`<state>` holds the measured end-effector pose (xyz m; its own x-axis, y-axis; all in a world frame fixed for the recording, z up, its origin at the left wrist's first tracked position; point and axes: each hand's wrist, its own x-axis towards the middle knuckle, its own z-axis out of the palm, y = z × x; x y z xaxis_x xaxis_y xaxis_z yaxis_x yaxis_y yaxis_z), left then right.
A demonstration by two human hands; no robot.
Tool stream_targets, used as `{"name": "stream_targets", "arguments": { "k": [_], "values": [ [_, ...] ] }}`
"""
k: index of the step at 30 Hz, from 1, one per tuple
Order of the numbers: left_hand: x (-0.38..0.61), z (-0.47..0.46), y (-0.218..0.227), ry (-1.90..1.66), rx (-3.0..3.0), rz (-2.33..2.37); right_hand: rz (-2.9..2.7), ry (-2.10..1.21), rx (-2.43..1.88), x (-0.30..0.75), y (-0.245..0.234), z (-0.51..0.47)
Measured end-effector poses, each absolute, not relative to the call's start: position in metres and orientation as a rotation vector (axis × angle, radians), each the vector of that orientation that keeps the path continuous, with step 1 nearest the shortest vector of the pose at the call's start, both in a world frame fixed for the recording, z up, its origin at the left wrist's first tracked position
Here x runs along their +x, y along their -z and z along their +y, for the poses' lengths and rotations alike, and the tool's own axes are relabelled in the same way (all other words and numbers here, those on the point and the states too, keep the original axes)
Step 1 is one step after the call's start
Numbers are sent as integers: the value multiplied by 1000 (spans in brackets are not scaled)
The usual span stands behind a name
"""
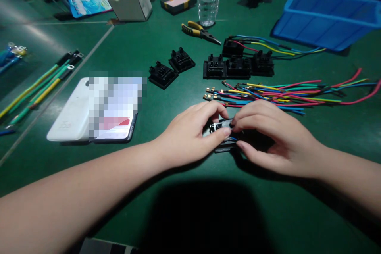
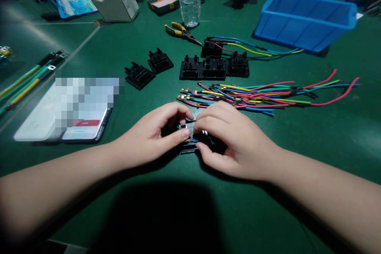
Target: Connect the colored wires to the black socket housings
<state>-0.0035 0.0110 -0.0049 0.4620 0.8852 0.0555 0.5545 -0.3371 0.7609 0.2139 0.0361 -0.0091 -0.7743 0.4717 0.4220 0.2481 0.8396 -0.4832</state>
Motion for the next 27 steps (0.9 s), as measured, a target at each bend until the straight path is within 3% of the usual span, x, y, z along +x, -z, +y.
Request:
{"name": "stream_targets", "arguments": {
  "k": [13, 20, 27],
  "values": [
    [-3, 10, 5, -571, 2149, 1173, -2455, -569, -555, 211, 8, 35],
    [-6, 8, 3, -789, 2250, 1098, -2464, -514, -562, 214, 8, 36],
    [-7, 5, 1, -779, 2519, 997, -2448, -468, -612, 215, 8, 36]
  ]
}}
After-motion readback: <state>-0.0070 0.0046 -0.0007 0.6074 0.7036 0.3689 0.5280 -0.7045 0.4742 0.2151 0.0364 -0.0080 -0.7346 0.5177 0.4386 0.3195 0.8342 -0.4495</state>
